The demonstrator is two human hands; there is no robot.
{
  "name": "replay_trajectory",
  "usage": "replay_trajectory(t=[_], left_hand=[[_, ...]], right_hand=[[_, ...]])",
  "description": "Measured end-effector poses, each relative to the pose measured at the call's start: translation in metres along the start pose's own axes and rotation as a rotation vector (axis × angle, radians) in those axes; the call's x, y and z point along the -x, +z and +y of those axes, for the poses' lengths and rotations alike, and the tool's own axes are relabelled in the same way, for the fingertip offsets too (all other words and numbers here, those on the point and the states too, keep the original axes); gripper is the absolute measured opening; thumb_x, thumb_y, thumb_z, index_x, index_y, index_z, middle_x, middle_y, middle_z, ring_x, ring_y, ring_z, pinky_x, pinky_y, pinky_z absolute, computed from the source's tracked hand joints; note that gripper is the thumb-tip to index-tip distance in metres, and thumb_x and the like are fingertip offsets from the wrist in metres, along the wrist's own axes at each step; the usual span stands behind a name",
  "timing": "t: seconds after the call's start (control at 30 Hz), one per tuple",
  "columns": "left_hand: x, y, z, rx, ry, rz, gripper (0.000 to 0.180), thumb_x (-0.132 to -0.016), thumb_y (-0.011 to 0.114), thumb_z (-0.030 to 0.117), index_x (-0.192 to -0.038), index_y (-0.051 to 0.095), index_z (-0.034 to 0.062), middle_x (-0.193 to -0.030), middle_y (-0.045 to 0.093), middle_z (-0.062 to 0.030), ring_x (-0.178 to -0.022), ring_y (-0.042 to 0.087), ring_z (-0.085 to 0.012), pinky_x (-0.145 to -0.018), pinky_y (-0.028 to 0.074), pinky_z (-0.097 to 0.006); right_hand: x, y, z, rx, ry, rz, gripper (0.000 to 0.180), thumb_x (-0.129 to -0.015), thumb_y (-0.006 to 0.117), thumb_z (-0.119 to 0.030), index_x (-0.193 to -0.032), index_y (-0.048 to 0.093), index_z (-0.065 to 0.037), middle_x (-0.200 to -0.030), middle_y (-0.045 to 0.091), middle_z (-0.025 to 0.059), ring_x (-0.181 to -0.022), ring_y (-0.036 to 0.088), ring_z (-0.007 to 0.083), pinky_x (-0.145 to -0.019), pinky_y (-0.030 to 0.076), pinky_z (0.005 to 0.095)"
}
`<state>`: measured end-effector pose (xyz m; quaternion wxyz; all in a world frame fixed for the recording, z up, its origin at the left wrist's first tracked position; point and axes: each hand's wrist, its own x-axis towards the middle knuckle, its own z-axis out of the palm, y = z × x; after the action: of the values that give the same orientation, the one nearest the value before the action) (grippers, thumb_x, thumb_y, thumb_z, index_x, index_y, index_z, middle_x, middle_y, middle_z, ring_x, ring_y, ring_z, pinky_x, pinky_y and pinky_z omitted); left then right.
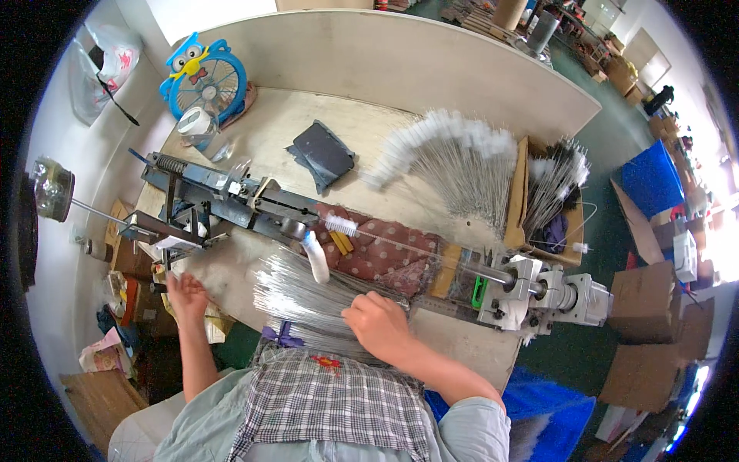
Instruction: The person is assembling brush-like components by inserting bristles into a metal crimping fixture on a manual assembly jig.
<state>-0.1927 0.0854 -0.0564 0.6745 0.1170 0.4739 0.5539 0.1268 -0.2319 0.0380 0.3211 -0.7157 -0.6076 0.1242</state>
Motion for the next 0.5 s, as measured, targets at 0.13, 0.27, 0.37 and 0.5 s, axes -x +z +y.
replay_trajectory(t=[0.13, 0.27, 0.37, 0.5], left_hand=[[-0.024, -0.006, 0.054, -0.310, 0.280, 0.134, 0.037, -0.078, 0.070, 0.046, -0.085, 0.059, 0.0110, -0.075, 0.059, 0.0023, -0.064, 0.055, -0.0063, -0.051, 0.041, -0.018], [-0.043, -0.015, 0.051, -0.224, 0.202, 0.180, 0.040, -0.080, 0.067, 0.046, -0.094, 0.059, 0.0100, -0.078, 0.060, 0.0018, -0.070, 0.056, -0.0077, -0.058, 0.044, -0.020], [-0.015, -0.004, 0.013, -0.222, 0.220, 0.147, 0.043, -0.081, 0.065, 0.046, -0.100, 0.058, 0.0087, -0.082, 0.061, -0.0001, -0.077, 0.057, -0.0104, -0.066, 0.046, -0.023], [0.034, 0.031, -0.034, -0.110, 0.040, 0.048, 0.033, -0.087, 0.060, 0.035, -0.104, 0.056, 0.0066, -0.091, 0.063, -0.0042, -0.089, 0.059, -0.0153, -0.079, 0.049, -0.029]], right_hand=[[0.000, 0.017, 0.006, 0.241, 0.060, -0.101, 0.010, -0.073, 0.067, -0.018, -0.079, 0.067, -0.010, -0.078, 0.057, 0.0017, -0.078, 0.057, 0.0209, -0.066, 0.047, 0.0352], [-0.006, -0.004, 0.017, 0.219, 0.172, -0.213, 0.013, -0.074, 0.066, -0.023, -0.077, 0.067, -0.010, -0.078, 0.059, 0.0027, -0.080, 0.058, 0.0210, -0.067, 0.047, 0.0351], [-0.013, -0.026, 0.016, 0.190, 0.241, -0.178, 0.013, -0.077, 0.064, -0.022, -0.076, 0.066, -0.009, -0.077, 0.060, 0.0041, -0.081, 0.058, 0.0230, -0.069, 0.048, 0.0363], [-0.007, -0.033, 0.016, 0.179, 0.308, -0.185, 0.014, -0.079, 0.063, -0.022, -0.082, 0.066, -0.008, -0.082, 0.059, 0.0060, -0.083, 0.058, 0.0254, -0.072, 0.048, 0.0382]])
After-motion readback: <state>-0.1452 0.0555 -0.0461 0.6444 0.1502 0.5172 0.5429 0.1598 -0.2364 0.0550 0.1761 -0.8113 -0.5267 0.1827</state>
